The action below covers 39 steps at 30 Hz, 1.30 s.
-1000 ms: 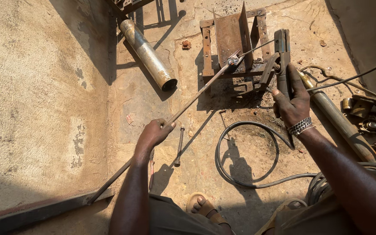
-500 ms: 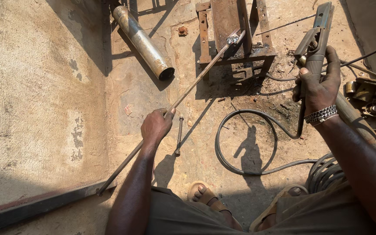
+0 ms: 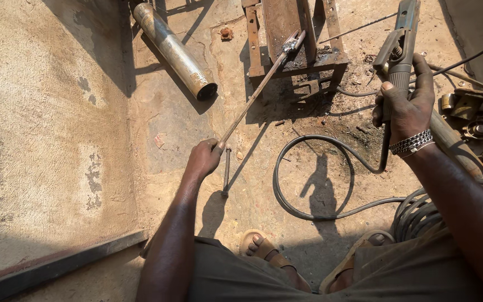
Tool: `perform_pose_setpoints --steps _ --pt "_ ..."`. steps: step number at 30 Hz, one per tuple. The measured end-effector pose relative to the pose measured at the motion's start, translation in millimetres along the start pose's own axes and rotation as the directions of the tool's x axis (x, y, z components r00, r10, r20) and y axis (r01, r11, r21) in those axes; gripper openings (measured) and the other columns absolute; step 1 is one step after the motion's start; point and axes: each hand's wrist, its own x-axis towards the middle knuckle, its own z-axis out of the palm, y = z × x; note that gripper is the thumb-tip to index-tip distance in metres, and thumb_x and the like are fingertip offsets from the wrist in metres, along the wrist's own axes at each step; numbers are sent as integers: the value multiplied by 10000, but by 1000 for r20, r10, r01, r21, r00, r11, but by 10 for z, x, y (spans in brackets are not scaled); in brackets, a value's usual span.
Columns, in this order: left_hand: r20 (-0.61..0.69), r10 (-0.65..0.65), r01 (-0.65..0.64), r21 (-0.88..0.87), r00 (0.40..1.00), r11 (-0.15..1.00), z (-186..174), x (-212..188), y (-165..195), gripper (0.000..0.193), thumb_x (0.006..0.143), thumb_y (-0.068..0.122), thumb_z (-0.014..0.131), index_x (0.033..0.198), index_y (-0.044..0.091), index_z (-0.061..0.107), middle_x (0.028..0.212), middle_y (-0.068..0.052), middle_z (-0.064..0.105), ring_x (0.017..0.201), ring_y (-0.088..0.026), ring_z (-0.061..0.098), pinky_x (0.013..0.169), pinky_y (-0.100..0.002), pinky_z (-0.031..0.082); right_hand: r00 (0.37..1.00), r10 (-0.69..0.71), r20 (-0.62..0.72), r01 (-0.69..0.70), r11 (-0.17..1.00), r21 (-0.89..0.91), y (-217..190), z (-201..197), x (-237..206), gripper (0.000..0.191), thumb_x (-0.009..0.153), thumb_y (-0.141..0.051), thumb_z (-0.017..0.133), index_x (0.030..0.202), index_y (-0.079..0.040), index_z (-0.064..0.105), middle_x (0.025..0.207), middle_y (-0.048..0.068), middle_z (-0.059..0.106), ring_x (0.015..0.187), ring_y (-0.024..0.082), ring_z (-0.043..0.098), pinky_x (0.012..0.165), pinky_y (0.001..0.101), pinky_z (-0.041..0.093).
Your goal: The person uses a welding torch and filler rod to weld a metal frame assembly on the ground. They repeatedly strike an arc, deposit weld beads along a joint, and pause to inspect the work. The person also uses a chipping hammer to remove slag from the welds.
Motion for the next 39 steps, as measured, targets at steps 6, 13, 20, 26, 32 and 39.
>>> perform_pose_setpoints --steps 6,13,20,26,32,39 --pt "-7 -113 106 -293 994 950 -89 -17 74 458 1055 405 461 900 88 753 636 -82 595 584 -170 585 588 -360 471 1000 7 -18 -7 999 38 -16 1 0 735 1022 -114 747 1636 -164 345 987 85 624 794 143 662 580 307 589" --pt "358 -218 368 -431 908 824 -256 -112 324 473 1075 455 473 965 33 655 588 8 510 435 -88 398 378 -284 307 1000 26 -16 -25 998 51 -41 -2 -21 743 1017 -110 737 1648 -175 349 1045 92 628 812 145 662 569 297 583" --pt "177 -215 261 -303 960 917 -261 -125 377 273 999 335 595 1009 90 714 607 10 557 437 -68 439 387 -294 341 998 55 -23 -54 996 64 -42 -10 -31 776 1030 -110 741 1687 -180 335 1124 107 612 836 141 664 559 282 583" --pt "234 -240 312 -350 942 883 -262 -72 341 393 1079 367 448 1010 72 698 618 15 530 436 -77 382 386 -297 324 998 62 -16 -61 996 60 -18 9 -5 784 1018 -104 735 1687 -167 330 1097 101 622 808 139 668 549 288 580" --pt "223 -200 257 -265 954 929 -132 -17 220 416 1085 376 449 1025 61 714 675 -60 575 477 -134 446 445 -357 374 1000 28 2 -28 1000 10 5 36 -10 726 1043 -92 722 1655 -149 335 1063 97 617 777 135 667 571 303 593" --pt "53 -74 71 44 996 996 -112 -81 297 343 1034 334 491 1153 67 671 945 -246 730 906 -391 720 825 -534 517 995 -91 50 99 976 -193 38 183 32 811 1015 -52 693 1688 -183 259 1186 128 571 815 141 658 573 300 612"
